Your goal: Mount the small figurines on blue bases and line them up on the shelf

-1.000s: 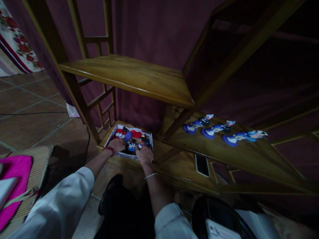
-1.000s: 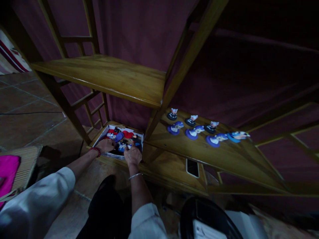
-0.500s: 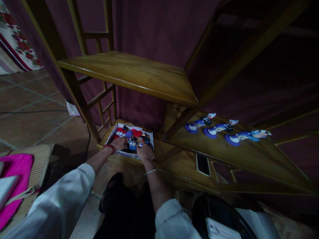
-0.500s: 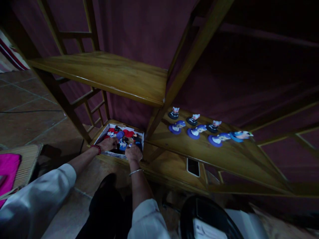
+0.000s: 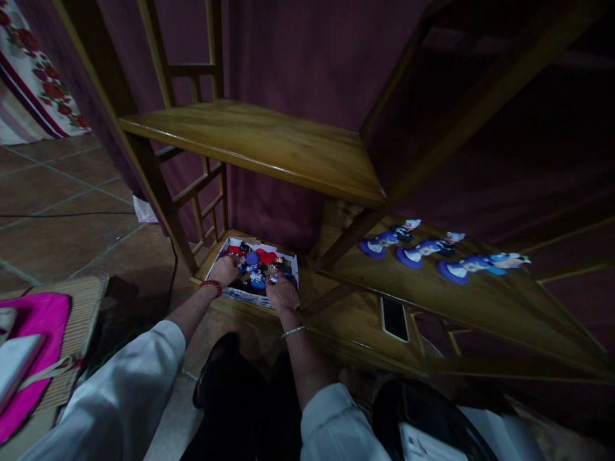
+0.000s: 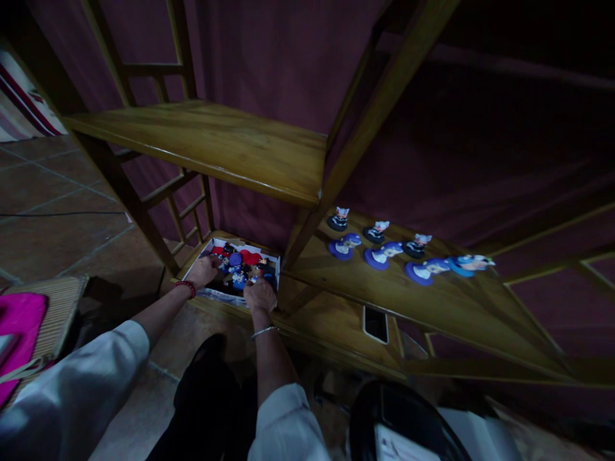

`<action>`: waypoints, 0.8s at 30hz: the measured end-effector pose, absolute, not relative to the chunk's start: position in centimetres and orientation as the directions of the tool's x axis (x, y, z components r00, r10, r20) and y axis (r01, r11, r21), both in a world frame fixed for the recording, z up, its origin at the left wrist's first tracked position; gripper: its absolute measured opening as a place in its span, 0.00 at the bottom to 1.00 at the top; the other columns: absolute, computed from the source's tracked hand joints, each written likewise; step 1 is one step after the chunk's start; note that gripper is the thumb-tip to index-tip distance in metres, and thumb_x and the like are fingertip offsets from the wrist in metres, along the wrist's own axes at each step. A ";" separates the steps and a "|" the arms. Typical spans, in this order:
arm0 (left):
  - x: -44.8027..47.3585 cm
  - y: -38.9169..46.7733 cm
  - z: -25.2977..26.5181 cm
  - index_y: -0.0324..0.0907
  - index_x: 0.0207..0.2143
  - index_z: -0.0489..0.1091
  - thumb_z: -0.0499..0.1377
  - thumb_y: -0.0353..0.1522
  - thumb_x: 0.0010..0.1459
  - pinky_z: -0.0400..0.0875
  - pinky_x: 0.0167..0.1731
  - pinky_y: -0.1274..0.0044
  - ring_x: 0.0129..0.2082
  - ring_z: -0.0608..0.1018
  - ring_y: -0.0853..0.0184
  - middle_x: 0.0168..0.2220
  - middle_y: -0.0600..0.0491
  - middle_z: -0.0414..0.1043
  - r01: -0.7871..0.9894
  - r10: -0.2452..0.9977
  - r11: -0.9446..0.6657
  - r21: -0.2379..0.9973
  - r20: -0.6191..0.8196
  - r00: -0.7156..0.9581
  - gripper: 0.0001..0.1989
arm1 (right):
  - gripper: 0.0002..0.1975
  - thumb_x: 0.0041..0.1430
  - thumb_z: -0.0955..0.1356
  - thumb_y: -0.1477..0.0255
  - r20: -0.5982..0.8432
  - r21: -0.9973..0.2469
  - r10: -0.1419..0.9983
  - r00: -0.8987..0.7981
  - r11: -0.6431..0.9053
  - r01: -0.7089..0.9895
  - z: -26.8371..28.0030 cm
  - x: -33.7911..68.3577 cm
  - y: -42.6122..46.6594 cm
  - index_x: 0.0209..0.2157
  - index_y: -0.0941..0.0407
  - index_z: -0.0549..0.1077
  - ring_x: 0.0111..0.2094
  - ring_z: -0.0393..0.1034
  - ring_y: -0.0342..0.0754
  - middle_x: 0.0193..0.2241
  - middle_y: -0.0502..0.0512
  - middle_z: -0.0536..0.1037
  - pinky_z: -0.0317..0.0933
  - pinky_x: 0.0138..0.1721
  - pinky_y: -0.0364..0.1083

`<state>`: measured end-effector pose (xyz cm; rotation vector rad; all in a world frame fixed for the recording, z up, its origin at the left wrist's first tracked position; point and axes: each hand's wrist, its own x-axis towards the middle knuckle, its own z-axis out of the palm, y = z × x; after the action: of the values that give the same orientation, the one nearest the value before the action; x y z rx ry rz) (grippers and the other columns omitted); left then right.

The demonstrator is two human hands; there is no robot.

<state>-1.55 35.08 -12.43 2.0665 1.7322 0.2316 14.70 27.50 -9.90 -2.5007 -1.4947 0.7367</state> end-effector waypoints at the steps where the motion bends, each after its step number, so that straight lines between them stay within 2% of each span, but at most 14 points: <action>1: -1.6 35.0 -12.4 0.40 0.36 0.69 0.50 0.25 0.47 0.64 0.38 0.80 0.40 0.74 0.66 0.37 0.48 0.73 0.903 0.969 -0.122 0.412 -0.149 0.198 0.14 | 0.18 0.55 0.59 0.62 -0.338 -0.355 0.857 0.390 -0.500 0.790 -9.9 14.7 27.5 0.46 0.52 0.66 0.41 0.69 0.52 0.38 0.57 0.75 0.62 0.37 0.46; 5: -1.5 35.0 -12.6 0.39 0.38 0.68 0.50 0.27 0.49 0.65 0.38 0.77 0.40 0.74 0.62 0.37 0.45 0.73 0.915 0.965 -0.135 0.379 -0.160 0.209 0.14 | 0.17 0.55 0.59 0.62 -0.335 -0.346 0.856 0.395 -0.501 0.793 -9.9 14.6 27.5 0.45 0.52 0.66 0.41 0.70 0.51 0.38 0.57 0.75 0.62 0.37 0.46; 8: -1.3 35.1 -12.9 0.39 0.43 0.66 0.49 0.29 0.51 0.66 0.38 0.76 0.40 0.74 0.61 0.41 0.43 0.70 0.925 0.963 -0.146 0.350 -0.164 0.214 0.17 | 0.18 0.55 0.59 0.62 -0.343 -0.343 0.850 0.400 -0.510 0.789 -9.8 14.6 27.5 0.46 0.53 0.66 0.41 0.70 0.51 0.38 0.57 0.75 0.62 0.37 0.46; 13: -0.8 34.8 -12.9 0.41 0.52 0.59 0.53 0.33 0.49 0.66 0.41 0.72 0.41 0.73 0.60 0.55 0.41 0.55 0.917 0.939 -0.286 0.277 -0.110 0.326 0.24 | 0.19 0.56 0.58 0.61 -0.352 -0.327 0.846 0.400 -0.512 0.794 -9.7 14.5 27.5 0.47 0.53 0.66 0.41 0.69 0.52 0.39 0.58 0.75 0.62 0.38 0.46; 16: -0.5 34.4 -12.7 0.43 0.51 0.61 0.53 0.31 0.50 0.66 0.42 0.72 0.44 0.72 0.59 0.58 0.43 0.47 0.895 0.910 -0.389 0.221 -0.059 0.410 0.23 | 0.20 0.56 0.58 0.61 -0.354 -0.321 0.843 0.406 -0.517 0.794 -9.7 14.6 27.5 0.47 0.53 0.67 0.42 0.69 0.53 0.39 0.59 0.75 0.61 0.39 0.47; 20: -0.4 34.1 -12.7 0.45 0.47 0.65 0.55 0.33 0.49 0.65 0.44 0.71 0.48 0.68 0.56 0.60 0.47 0.44 0.871 0.888 -0.454 0.188 0.011 0.460 0.20 | 0.20 0.55 0.59 0.61 -0.347 -0.328 0.850 0.398 -0.507 0.797 -9.6 14.6 27.5 0.48 0.50 0.65 0.40 0.70 0.53 0.39 0.58 0.75 0.62 0.37 0.47; 24: -0.2 34.5 -12.8 0.44 0.48 0.64 0.56 0.32 0.48 0.64 0.45 0.71 0.51 0.66 0.55 0.61 0.48 0.45 0.825 0.833 -0.519 0.223 -0.084 0.547 0.22 | 0.19 0.55 0.58 0.62 -0.324 -0.338 0.858 0.398 -0.498 0.798 -9.8 14.6 27.4 0.46 0.51 0.67 0.39 0.70 0.52 0.37 0.57 0.76 0.62 0.36 0.46</action>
<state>-0.18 34.54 -12.84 2.5477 1.3914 0.0492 14.61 27.38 -9.77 -2.5174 -1.4999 0.7024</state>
